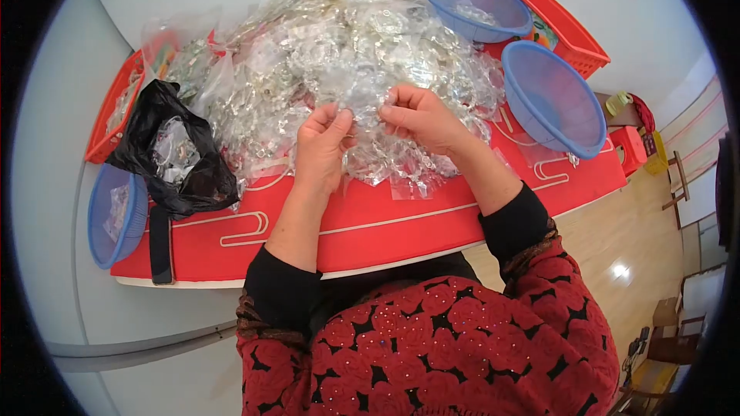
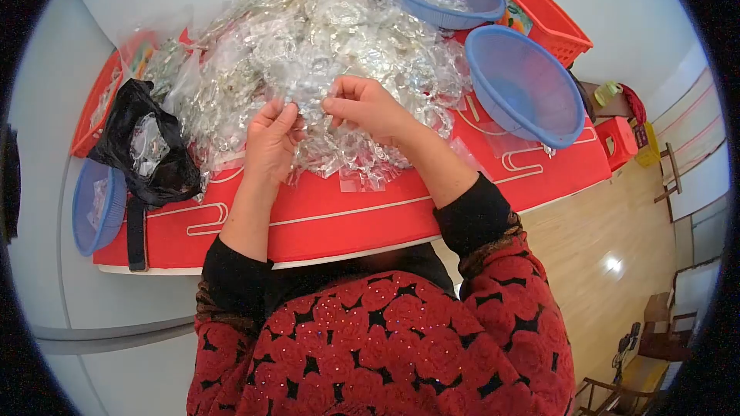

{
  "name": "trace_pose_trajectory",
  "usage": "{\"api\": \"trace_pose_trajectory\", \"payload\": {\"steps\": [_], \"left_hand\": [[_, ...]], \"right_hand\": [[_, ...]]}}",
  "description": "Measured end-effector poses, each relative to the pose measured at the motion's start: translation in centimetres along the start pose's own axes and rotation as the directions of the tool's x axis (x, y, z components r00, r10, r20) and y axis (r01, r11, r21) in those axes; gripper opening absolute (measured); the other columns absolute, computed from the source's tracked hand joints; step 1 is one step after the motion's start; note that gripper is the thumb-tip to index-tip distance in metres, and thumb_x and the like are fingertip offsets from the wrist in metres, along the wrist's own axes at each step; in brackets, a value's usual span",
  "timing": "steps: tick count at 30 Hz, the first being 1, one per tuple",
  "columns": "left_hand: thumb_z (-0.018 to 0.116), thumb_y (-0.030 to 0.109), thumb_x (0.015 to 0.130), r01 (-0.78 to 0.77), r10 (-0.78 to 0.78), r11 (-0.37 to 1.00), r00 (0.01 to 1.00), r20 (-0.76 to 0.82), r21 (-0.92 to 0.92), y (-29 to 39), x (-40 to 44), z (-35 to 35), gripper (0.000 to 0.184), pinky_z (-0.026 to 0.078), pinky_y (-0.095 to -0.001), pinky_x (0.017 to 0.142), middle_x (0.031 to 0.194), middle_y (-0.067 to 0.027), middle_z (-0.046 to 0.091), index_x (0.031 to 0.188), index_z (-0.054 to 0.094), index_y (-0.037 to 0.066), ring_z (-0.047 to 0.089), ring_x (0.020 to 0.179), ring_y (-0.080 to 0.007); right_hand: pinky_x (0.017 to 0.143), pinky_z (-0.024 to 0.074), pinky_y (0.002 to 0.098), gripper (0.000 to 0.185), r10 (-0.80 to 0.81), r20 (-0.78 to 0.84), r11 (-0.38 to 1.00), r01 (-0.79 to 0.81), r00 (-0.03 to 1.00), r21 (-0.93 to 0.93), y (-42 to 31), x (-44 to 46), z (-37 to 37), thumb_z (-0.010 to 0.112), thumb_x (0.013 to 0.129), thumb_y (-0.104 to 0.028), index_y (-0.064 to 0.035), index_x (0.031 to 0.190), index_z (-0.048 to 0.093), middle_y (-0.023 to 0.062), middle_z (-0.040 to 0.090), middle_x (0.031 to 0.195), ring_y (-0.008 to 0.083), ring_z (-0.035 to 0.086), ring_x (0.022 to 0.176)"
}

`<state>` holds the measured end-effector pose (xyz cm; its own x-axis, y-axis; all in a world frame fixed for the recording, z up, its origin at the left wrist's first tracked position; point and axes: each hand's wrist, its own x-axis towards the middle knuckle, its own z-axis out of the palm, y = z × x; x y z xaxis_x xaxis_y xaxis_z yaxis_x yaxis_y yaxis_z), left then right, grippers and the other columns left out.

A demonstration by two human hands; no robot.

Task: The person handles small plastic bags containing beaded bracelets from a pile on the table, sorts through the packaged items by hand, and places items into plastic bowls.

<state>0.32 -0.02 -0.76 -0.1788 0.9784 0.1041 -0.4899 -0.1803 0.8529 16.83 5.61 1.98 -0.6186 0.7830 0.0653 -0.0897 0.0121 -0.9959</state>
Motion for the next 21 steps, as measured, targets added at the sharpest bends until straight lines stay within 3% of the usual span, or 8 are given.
{"api": "trace_pose_trajectory", "payload": {"steps": [3, 5, 6, 9, 14, 21], "left_hand": [[0.058, 0.012, 0.078, -0.034, 0.021, 0.977, 0.998, 0.062, 0.211, 0.4, -0.2, 0.0, 0.013, 0.035, -0.0156, 0.048, 0.071, 0.0020, 0.055, 0.088, 0.055, 0.004, 0.046, 0.057, -0.0034], [0.057, 0.011, 0.079, 0.003, -0.036, 0.964, 0.992, 0.119, 0.267, 0.4, -0.5, 0.2, 0.014, 0.034, -0.0159, 0.049, 0.071, 0.0022, 0.054, 0.090, 0.054, 0.003, 0.044, 0.057, -0.0025], [0.058, 0.010, 0.078, -0.002, -0.021, 0.970, 0.995, 0.094, 0.243, 0.5, -0.6, 0.5, 0.016, 0.035, -0.0160, 0.050, 0.073, 0.0017, 0.055, 0.092, 0.053, 0.003, 0.045, 0.059, -0.0028], [0.059, 0.008, 0.077, -0.026, 0.017, 0.985, 0.999, 0.052, 0.173, 0.6, -0.8, 1.0, 0.023, 0.038, -0.0169, 0.054, 0.077, -0.0004, 0.055, 0.097, 0.050, 0.002, 0.048, 0.063, -0.0043], [0.059, 0.000, 0.074, -0.022, 0.018, 0.986, 0.999, 0.028, 0.163, 0.8, -1.2, 1.8, 0.031, 0.044, -0.0199, 0.064, 0.086, -0.0063, 0.057, 0.102, 0.046, -0.002, 0.054, 0.073, -0.0089], [0.055, -0.004, 0.074, -0.054, 0.047, 0.994, 0.996, 0.074, 0.095, 0.6, -0.9, 1.2, 0.031, 0.045, -0.0209, 0.066, 0.087, -0.0075, 0.058, 0.104, 0.045, -0.003, 0.054, 0.074, -0.0094]], "right_hand": [[0.049, 0.0358, 0.0176, 0.015, -0.141, -0.078, 0.989, 0.137, 0.987, -0.063, -0.6, -0.5, 0.8, 0.059, 0.078, -0.018, -0.0049, 0.085, 0.056, -0.0042, 0.053, 0.067, 0.0027, 0.047, 0.058], [0.047, 0.0325, 0.0171, 0.016, -0.087, -0.023, 0.993, 0.085, 0.996, -0.080, -0.6, -0.7, 0.3, 0.059, 0.078, -0.019, -0.0045, 0.086, 0.057, -0.0049, 0.050, 0.064, 0.0022, 0.043, 0.054], [0.045, 0.0309, 0.0168, 0.017, -0.059, 0.005, 0.994, 0.059, 0.998, -0.090, -0.5, -0.7, 0.1, 0.059, 0.078, -0.019, -0.0043, 0.086, 0.057, -0.0053, 0.049, 0.063, 0.0019, 0.040, 0.052], [0.045, 0.0298, 0.0166, 0.015, -0.087, -0.125, 0.995, 0.080, 0.988, -0.062, 0.1, -0.5, 0.3, 0.059, 0.079, -0.019, -0.0045, 0.082, 0.059, -0.0054, 0.049, 0.061, 0.0019, 0.039, 0.051], [0.045, 0.0285, 0.0158, 0.014, -0.104, -0.112, 0.994, 0.101, 0.988, -0.030, 1.1, -0.4, 0.9, 0.059, 0.079, -0.017, -0.0040, 0.084, 0.059, -0.0052, 0.049, 0.062, 0.0017, 0.039, 0.051], [0.045, 0.0277, 0.0160, 0.014, -0.091, -0.152, 0.995, 0.095, 0.984, 0.020, 1.2, -0.3, 1.4, 0.059, 0.079, -0.018, -0.0042, 0.085, 0.058, -0.0052, 0.050, 0.065, 0.0011, 0.037, 0.052]]}}
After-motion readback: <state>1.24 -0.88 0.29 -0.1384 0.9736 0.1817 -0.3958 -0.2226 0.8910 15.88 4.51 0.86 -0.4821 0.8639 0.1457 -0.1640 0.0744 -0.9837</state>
